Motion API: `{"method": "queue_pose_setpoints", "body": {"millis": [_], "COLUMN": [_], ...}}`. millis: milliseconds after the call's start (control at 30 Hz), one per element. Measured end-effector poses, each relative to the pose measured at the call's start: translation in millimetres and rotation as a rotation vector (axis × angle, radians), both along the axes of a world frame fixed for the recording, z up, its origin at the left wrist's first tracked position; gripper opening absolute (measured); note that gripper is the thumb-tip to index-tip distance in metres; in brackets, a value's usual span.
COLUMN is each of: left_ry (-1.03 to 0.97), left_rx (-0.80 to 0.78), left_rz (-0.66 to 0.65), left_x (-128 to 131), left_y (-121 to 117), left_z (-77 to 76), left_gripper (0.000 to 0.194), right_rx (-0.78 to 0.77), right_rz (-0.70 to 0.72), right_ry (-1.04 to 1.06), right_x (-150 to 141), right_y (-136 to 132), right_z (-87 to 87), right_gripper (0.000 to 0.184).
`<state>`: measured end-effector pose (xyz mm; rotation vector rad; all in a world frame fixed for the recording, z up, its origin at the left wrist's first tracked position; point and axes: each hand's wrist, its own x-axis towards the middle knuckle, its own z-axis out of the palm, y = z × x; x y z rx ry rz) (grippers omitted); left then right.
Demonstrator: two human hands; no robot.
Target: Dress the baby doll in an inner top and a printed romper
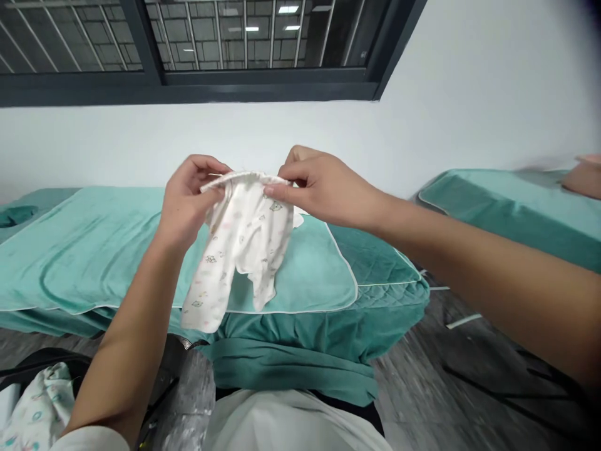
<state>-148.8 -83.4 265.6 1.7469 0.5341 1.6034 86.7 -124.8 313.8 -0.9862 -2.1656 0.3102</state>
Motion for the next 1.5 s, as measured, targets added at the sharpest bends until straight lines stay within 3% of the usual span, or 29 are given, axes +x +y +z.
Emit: {"method": "queue_pose_setpoints", "body": {"millis": [100,200,333,433,500,567,667,767,833,967,1100,1167,1367,1500], "left_ry": [0.171,0.167,0.127,0.02,0.006,0.041,0.222,0.421,0.341,-0.057,-0.125,-0.119,-0.129,0.05], "left_rx": [-0.142,-0.26,-0.323,-0.319,-0.362,-0.44,-0.557,-0.603,-0.601,-0.564,-0.648,-0.698,-0.792,-0.786], "left_rz": [-0.123,-0.07,-0.013,0.05,0.001,-0.102,-0.302,-0.442,-0.39,-0.19,-0.203,-0.22,-0.365,-0.489], "left_x": [12,32,45,47,51,56,61,63,64,69,74,75,63,52], "left_y": [-12,-21,-5,13,17,15,7,3,5,17,22,22,12,5], "left_z": [-5.2,-15.3,-36.4,-50.3,-56.3,-59.7,-61.3,-62.6,-65.1,-69.9,-69.4,-70.1,-85.0,-94.3], "left_gripper": [0.049,0.046,0.033,0.033,0.034,0.037,0.041,0.033,0.029,0.03,0.034,0.037,0.051,0.067], "right_rx": [-0.003,-0.109,-0.336,-0.59,-0.69,-0.686,-0.586,-0.516,-0.534,-0.662,-0.842,-0.873,-0.735,-0.733], "right_rz": [0.003,0.009,0.07,0.224,0.265,0.223,0.097,0.05,0.095,0.195,0.303,0.278,0.166,0.102], "right_ry": [0.079,0.162,0.292,0.2,0.16,0.251,0.508,0.664,0.683,0.546,0.211,0.187,0.764,0.915], "right_x": [-13,-22,-8,9,17,20,21,24,28,35,34,29,18,15], "right_y": [1,7,24,33,37,41,51,59,60,52,44,45,65,72], "right_z": [-7.8,-21.3,-51.2,-77.2,-90.1,-96.9,-98.7,-100.4,-103.8,-108.5,-107.1,-108.2,-115.4,-111.8], "right_gripper": [0.039,0.041,0.042,0.044,0.045,0.043,0.038,0.034,0.034,0.042,0.042,0.038,0.03,0.023]}}
